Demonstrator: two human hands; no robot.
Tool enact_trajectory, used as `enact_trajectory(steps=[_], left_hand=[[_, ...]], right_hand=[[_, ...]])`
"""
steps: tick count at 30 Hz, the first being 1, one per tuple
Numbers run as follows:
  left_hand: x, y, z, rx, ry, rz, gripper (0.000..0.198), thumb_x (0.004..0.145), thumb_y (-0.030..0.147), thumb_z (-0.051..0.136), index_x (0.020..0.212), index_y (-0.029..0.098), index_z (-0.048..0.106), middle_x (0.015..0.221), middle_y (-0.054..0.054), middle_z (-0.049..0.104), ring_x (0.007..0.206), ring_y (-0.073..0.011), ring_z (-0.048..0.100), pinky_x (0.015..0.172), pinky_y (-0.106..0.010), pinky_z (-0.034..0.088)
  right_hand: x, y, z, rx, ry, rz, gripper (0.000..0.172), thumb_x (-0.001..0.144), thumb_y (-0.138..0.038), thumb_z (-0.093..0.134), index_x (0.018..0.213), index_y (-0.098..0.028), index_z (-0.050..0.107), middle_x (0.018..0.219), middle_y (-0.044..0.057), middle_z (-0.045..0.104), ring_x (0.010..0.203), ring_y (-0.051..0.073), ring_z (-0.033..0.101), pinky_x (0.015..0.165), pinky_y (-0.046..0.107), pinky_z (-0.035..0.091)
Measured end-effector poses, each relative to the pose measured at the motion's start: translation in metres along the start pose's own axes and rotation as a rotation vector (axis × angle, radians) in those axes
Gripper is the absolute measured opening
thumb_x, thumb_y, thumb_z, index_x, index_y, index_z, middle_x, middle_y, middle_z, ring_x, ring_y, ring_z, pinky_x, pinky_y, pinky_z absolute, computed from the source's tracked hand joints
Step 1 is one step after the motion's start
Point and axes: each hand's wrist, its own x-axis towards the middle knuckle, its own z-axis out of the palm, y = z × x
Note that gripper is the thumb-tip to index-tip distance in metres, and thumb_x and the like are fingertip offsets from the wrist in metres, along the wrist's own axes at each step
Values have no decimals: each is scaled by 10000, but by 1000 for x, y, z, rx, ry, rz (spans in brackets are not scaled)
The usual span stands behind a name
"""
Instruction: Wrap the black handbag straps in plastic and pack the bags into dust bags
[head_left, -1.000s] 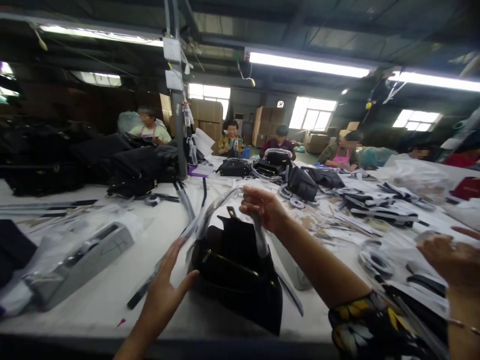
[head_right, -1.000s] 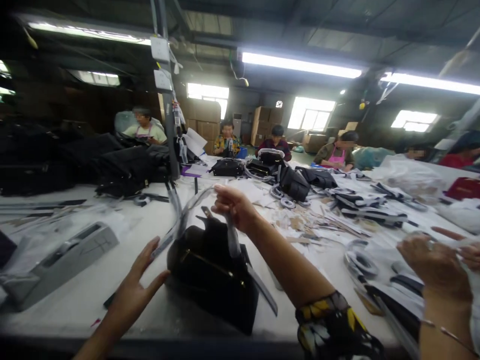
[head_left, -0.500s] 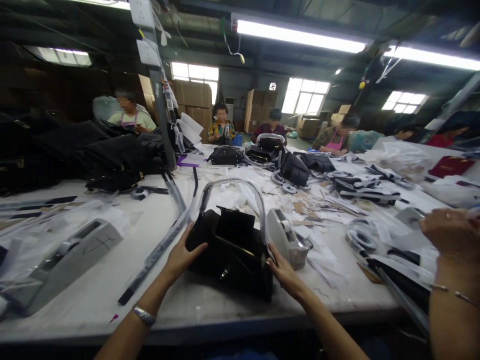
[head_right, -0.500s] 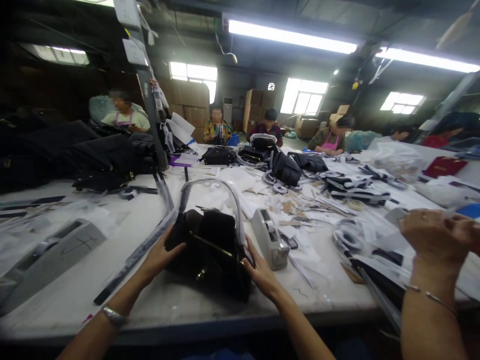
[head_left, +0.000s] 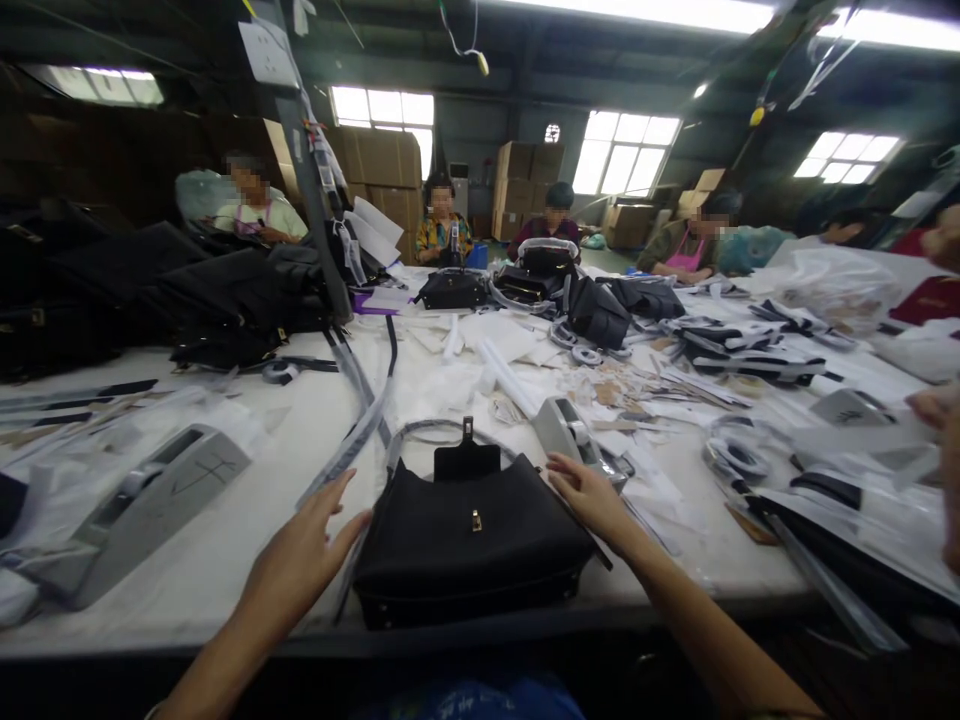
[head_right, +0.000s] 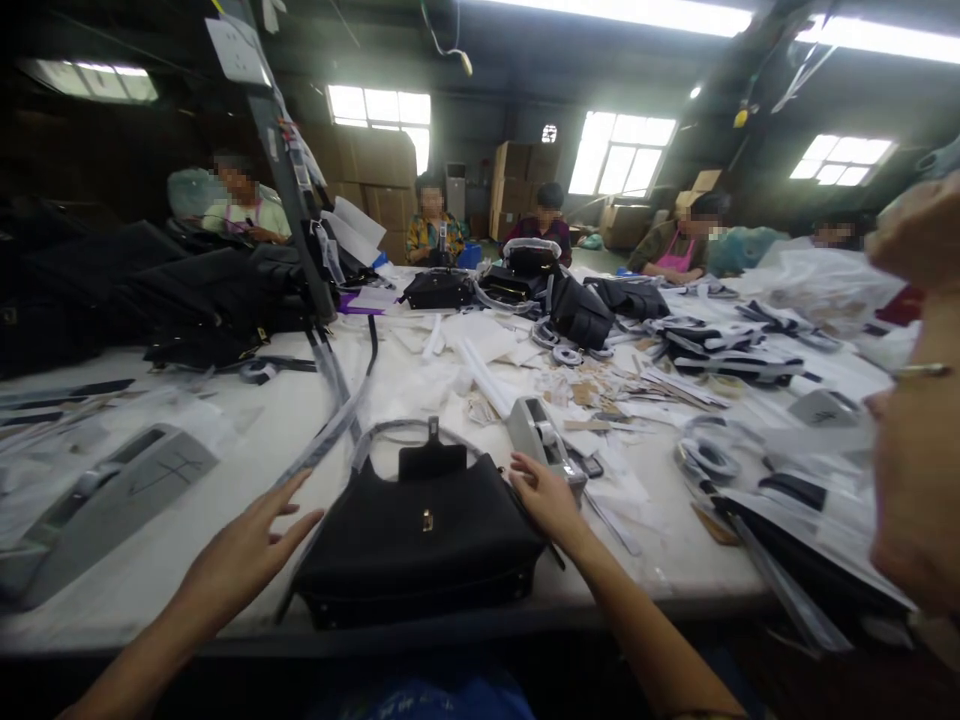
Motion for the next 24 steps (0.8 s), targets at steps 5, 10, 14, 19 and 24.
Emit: enact_trajectory(steps=[5, 10, 14, 19, 24], left_hand=[[-39, 26, 14, 188, 122, 602, 598, 913, 555, 551, 1461, 348, 429, 1429, -4, 579, 1287, -240, 567, 1077, -392, 469], [-32, 47, 41, 438, 2, 937, 855, 817, 449, 735, 1533, 277, 300, 1521, -90, 461, 1350, -324, 493, 1026, -518, 500], [-26, 27, 61, 490, 48, 1021, 601, 966, 147, 465, 1524, 309, 313, 1460, -17, 543, 1297, -228, 556, 1026, -415, 502], [-47, 7, 78, 546, 141, 1042, 660, 899, 36, 346, 1513, 280, 356, 1489, -22, 513, 1334, -214, 517, 1037, -376, 475], [-54, 27, 88, 649, 170, 1052, 764, 839, 322, 596, 1538, 352, 288, 1465, -131, 528, 1293, -356, 541, 974, -492, 492]], right_hand=[[-47, -24, -10, -327, -36, -696, 454, 951, -427, 567, 1390, -312, 564, 1390, 48, 604, 1323, 270, 530, 1182, 498, 344], [-50, -36, 7, -721, -371, -936, 882, 855, -559, 680, 1568, -241, 270, 1581, 94, 365, 1463, 327, 318, 1206, 562, 246], [-44, -9, 30, -806, -316, -933, 679, 948, -283, 605, 1543, -382, 294, 1570, 16, 393, 1445, 321, 355, 1136, 536, 379], [-59, 31, 55, -707, -280, -884, 692, 896, -71, 488, 1522, -336, 364, 1541, -8, 437, 1454, 299, 343, 1165, 560, 331], [-74, 27, 55, -506, -399, -746, 789, 790, -164, 580, 1533, -301, 353, 1596, 10, 341, 1497, 275, 246, 1222, 556, 186]])
